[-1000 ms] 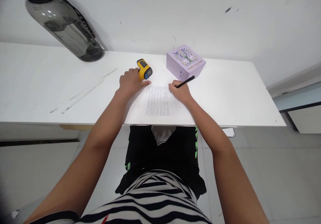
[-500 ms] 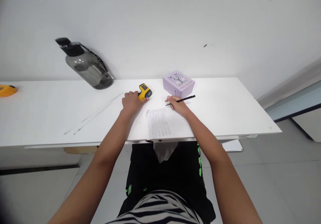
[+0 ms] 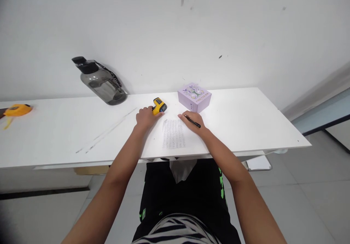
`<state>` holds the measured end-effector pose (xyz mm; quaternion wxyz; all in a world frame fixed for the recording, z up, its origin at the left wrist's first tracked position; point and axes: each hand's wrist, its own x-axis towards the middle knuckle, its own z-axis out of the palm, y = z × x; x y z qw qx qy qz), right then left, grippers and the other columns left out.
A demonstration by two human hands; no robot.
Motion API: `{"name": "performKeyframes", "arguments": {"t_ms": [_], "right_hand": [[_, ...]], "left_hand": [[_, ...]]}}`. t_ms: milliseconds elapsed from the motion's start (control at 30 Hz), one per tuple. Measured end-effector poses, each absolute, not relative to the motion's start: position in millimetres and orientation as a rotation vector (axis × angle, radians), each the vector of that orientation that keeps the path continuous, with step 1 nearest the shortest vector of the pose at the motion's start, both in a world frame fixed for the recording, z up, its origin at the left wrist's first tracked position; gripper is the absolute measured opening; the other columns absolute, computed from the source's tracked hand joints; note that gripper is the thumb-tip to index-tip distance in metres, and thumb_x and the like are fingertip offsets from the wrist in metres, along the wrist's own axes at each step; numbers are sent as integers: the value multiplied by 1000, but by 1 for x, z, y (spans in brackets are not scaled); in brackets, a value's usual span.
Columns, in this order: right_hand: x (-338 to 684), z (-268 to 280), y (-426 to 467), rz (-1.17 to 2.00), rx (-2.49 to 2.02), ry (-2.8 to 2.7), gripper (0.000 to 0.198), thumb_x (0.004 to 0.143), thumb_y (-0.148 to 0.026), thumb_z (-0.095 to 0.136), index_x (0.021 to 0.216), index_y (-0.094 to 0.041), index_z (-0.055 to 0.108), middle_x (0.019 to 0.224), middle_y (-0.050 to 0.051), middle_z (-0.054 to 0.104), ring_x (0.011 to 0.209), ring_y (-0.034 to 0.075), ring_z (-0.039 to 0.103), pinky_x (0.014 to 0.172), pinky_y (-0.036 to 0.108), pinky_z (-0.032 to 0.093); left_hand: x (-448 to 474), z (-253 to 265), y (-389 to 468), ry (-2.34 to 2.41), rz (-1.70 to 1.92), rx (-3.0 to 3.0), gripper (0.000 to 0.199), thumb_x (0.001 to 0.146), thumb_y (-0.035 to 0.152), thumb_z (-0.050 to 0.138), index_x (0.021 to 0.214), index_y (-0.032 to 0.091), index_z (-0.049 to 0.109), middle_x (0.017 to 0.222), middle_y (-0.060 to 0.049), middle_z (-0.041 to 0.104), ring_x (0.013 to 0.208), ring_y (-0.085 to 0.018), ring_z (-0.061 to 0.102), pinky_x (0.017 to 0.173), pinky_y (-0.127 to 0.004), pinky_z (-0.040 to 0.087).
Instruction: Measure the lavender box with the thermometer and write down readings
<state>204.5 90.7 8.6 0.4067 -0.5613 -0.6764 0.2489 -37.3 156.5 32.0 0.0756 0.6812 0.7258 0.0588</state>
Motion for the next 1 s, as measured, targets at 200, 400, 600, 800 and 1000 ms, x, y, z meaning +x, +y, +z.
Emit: {"name": "performKeyframes", "arguments": {"t_ms": [200,400,600,800,1000], "right_hand": [[208,8,94,772,-1538,-1655,49,96,-65,45,88,-24,71,80,2,71,81,22,66,75,36,49],[210,2,96,805,-1537,-1769,51,98,-66,42,98,-25,73,91,4,73,89,23,65,81,39,51],[211,0,98,807,-1440,-1667,50,100,-62,40,98,-23,71,76,1,67,69,18,62,75,35,51],[210,-2,100,436,-1364,-1767,31,95,-47,54,104,-23,72,100,9,73,97,27,67,93,40,50],[213,-13,107,353,-1518,-1869,39,92,-22,46,125,-21,67,106,12,73,103,31,64,91,46,52]], "left_hand": [[-37,34,155,2154,176,2055,75,86,73,51,141,21,55,136,-17,62,128,-38,52,101,-47,44],[-38,34,156,2134,190,2064,77,86,74,50,145,26,53,136,-17,62,127,-39,53,99,-47,44],[-40,30,158,2121,234,2080,74,85,74,51,142,26,57,132,-16,64,124,-38,55,98,-48,44],[-39,31,157,2107,267,2072,72,84,74,52,140,27,58,132,-16,65,125,-40,54,98,-49,43],[-38,33,156,2117,253,2055,72,84,72,53,140,26,57,133,-16,64,126,-39,54,99,-48,43]]}}
